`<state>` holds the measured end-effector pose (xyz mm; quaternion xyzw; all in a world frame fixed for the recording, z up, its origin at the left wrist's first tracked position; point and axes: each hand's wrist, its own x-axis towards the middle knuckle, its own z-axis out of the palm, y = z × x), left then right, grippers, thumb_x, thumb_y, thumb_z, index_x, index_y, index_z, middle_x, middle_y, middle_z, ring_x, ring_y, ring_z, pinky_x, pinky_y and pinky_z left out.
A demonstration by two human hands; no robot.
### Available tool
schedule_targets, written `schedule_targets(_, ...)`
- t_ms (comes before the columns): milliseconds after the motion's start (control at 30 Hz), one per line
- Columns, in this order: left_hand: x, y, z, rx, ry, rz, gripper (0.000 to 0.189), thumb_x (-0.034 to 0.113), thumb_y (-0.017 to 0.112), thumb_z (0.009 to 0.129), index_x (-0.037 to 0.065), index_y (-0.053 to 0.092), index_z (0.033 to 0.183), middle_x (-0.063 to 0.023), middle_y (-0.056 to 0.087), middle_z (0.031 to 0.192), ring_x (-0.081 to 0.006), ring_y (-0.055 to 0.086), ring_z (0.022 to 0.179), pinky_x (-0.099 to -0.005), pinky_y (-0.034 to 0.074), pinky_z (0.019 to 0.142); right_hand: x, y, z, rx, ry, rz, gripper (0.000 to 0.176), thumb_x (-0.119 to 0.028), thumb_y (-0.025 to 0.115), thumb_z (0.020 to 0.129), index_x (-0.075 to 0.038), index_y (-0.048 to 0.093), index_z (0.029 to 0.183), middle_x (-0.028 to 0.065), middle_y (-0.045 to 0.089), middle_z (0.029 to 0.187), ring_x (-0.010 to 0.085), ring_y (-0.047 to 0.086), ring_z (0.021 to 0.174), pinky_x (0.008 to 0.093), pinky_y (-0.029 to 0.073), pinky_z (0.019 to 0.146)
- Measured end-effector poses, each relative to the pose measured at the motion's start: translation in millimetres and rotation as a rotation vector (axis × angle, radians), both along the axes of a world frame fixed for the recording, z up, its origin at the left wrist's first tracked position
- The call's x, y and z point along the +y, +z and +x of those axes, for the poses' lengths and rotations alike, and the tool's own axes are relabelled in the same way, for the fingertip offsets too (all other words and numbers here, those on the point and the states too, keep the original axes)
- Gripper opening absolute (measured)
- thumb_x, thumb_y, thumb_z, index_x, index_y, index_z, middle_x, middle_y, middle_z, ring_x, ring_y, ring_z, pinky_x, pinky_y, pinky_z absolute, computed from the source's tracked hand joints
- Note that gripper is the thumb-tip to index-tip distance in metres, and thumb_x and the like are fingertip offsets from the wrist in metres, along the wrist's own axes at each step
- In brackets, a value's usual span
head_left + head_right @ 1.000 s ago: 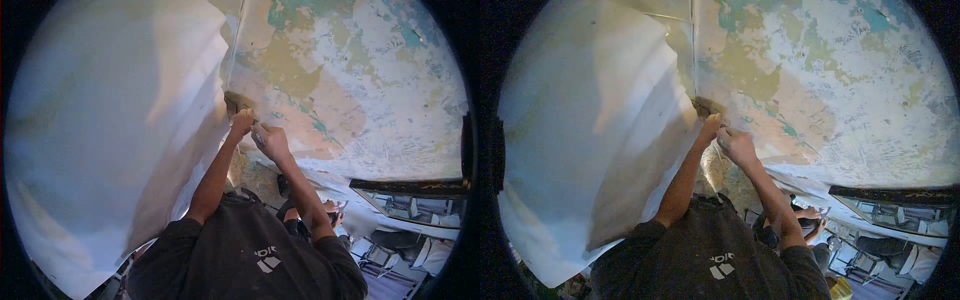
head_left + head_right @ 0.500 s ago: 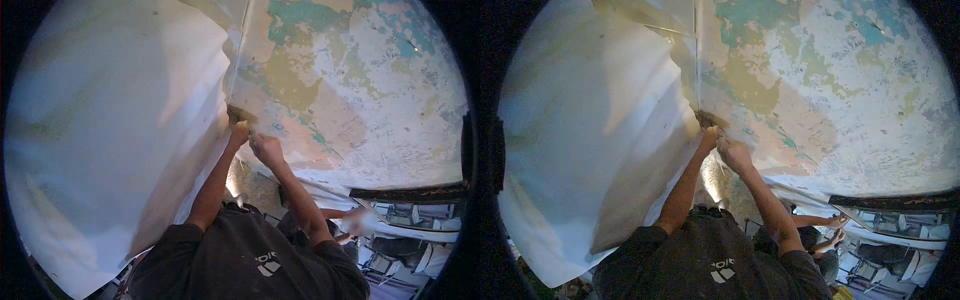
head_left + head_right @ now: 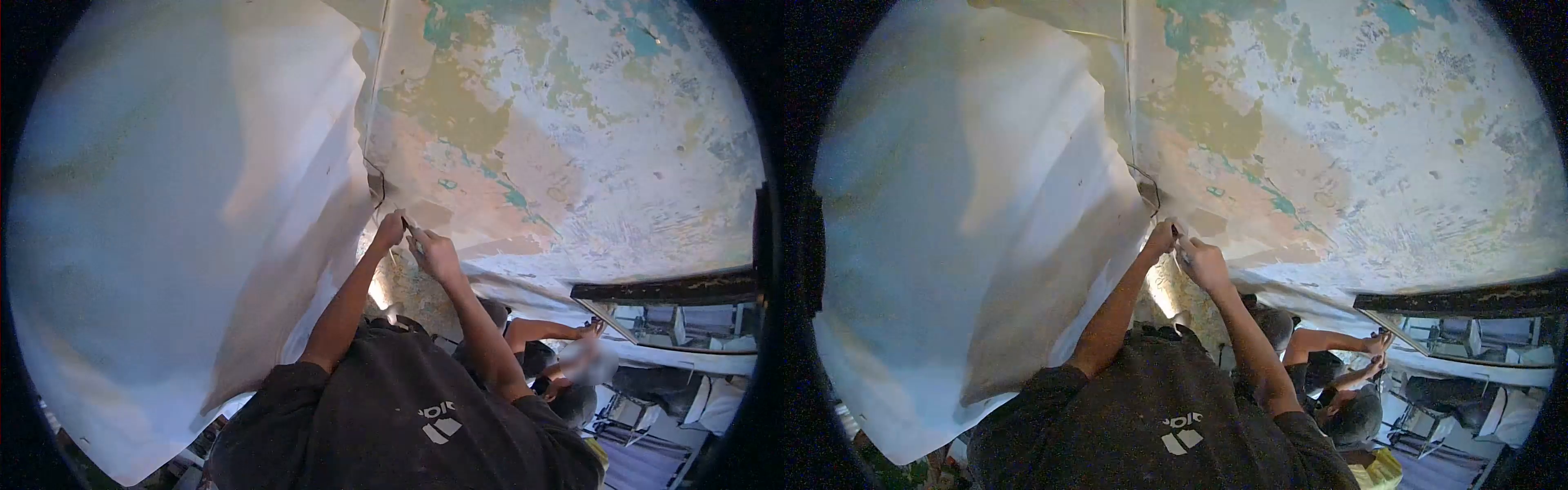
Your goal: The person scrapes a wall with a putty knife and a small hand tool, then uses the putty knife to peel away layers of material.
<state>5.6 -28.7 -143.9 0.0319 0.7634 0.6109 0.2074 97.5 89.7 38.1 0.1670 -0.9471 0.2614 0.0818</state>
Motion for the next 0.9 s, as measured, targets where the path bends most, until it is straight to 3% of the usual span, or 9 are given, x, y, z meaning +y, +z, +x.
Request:
schedule_targets(67, -1, 7, 7, -0.319, -0.021, 0.149, 0.024, 0.022, 0.05, 0.09, 0.001, 0.06, 0.091, -0.0147, 0.064, 0.075, -0.0263, 0.061, 0.067, -0.0397, 0.047, 0.062, 9, -4, 18, -0.021, -0.06, -0.056, 0.014, -0.014, 0.062, 0.084, -0.004, 0.056, 0.09, 0.0178, 0.061, 0.075, 0.0372, 0.06, 0.063, 0.0441, 0.047, 0.057)
schedule_targets(133, -1, 5, 13, 0.246, 0.04, 0.067, 0.037, 0.039, 0.043, 0.095, 0.006, 0.057, 0.086, -0.0017, 0.05, 0.06, -0.0132, 0.051, 0.055, -0.0294, 0.041, 0.05, 17, -3, 39, -0.097, -0.131, -0.119, 0.014, -0.012, 0.064, 0.083, -0.003, 0.056, 0.088, 0.019, 0.06, 0.075, 0.0394, 0.059, 0.066, 0.0431, 0.046, 0.058)
schedule_targets(267, 3, -15, -14, 0.139, 0.206, -0.078, 0.025, 0.027, 0.05, 0.091, 0.003, 0.058, 0.093, -0.0076, 0.057, 0.07, -0.0164, 0.054, 0.055, -0.0314, 0.045, 0.053, 36, -23, 84, -0.087, -0.197, -0.172, 0.016, -0.013, 0.065, 0.083, -0.001, 0.055, 0.085, 0.0211, 0.059, 0.074, 0.0414, 0.058, 0.067, 0.0429, 0.046, 0.059)
schedule_targets(300, 8, -98, -37, 0.947, 0.176, -0.531, 0.029, 0.023, 0.052, 0.088, 0.005, 0.054, 0.11, -0.0108, 0.059, 0.078, -0.0227, 0.058, 0.065, -0.0379, 0.049, 0.064, 39, -24, 93, -0.097, -0.253, -0.155, 0.016, -0.013, 0.065, 0.083, 0.0, 0.055, 0.084, 0.0215, 0.059, 0.073, 0.0417, 0.058, 0.068, 0.0427, 0.046, 0.059)
schedule_targets(333, 7, -70, -34, 0.949, 0.175, -0.53, 0.029, 0.023, 0.052, 0.088, 0.005, 0.054, 0.11, -0.0108, 0.059, 0.078, -0.0227, 0.058, 0.065, -0.0379, 0.049, 0.064, 40, -25, 102, -0.105, -0.31, -0.138, 0.016, -0.012, 0.065, 0.083, 0.0, 0.055, 0.082, 0.022, 0.058, 0.072, 0.042, 0.058, 0.068, 0.0425, 0.046, 0.059)
schedule_targets(400, 10, -17, -31, 0.248, 0.176, 0.036, 0.053, 0.027, 0.055, 0.085, -0.011, 0.045, 0.12, -0.0354, 0.057, 0.105, -0.0471, 0.056, 0.101, -0.0479, 0.045, 0.088, 43, -28, 120, -0.083, -0.345, -0.141, 0.017, -0.013, 0.065, 0.084, 0.001, 0.055, 0.081, 0.0222, 0.058, 0.07, 0.0424, 0.058, 0.068, 0.0427, 0.046, 0.06)
schedule_targets(533, 17, -2, -29, 0.573, 0.257, -0.116, 0.071, 0.027, 0.055, 0.084, -0.012, 0.027, 0.136, -0.0386, 0.048, 0.12, -0.0471, 0.049, 0.113, -0.0463, 0.04, 0.097, 44, -32, 150, -0.237, -0.475, -0.151, 0.016, -0.014, 0.065, 0.084, 0.0, 0.057, 0.083, 0.0225, 0.059, 0.07, 0.0421, 0.059, 0.07, 0.0414, 0.046, 0.059)
schedule_targets(800, 19, -23, -45, 0.247, -0.123, -0.244, 0.087, 0.028, 0.057, 0.081, -0.01, 0.008, 0.143, -0.0325, 0.051, 0.121, -0.0397, 0.052, 0.113, -0.0409, 0.042, 0.094, 30, -42, 173, -0.208, -0.54, -0.235, 0.017, -0.015, 0.067, 0.082, -0.001, 0.057, 0.082, 0.0232, 0.058, 0.071, 0.0428, 0.058, 0.07, 0.0402, 0.047, 0.06)
schedule_targets(900, 26, 43, -23, 0.04, 0.175, 0.07, 0.08, 0.02, 0.061, 0.079, -0.005, 0.018, 0.143, -0.0292, 0.05, 0.123, -0.0318, 0.053, 0.114, -0.0443, 0.046, 0.09, 26, -32, 170, -0.246, -0.546, -0.223, 0.017, -0.014, 0.067, 0.081, -0.001, 0.057, 0.083, 0.0232, 0.058, 0.071, 0.0431, 0.058, 0.07, 0.0404, 0.046, 0.059)
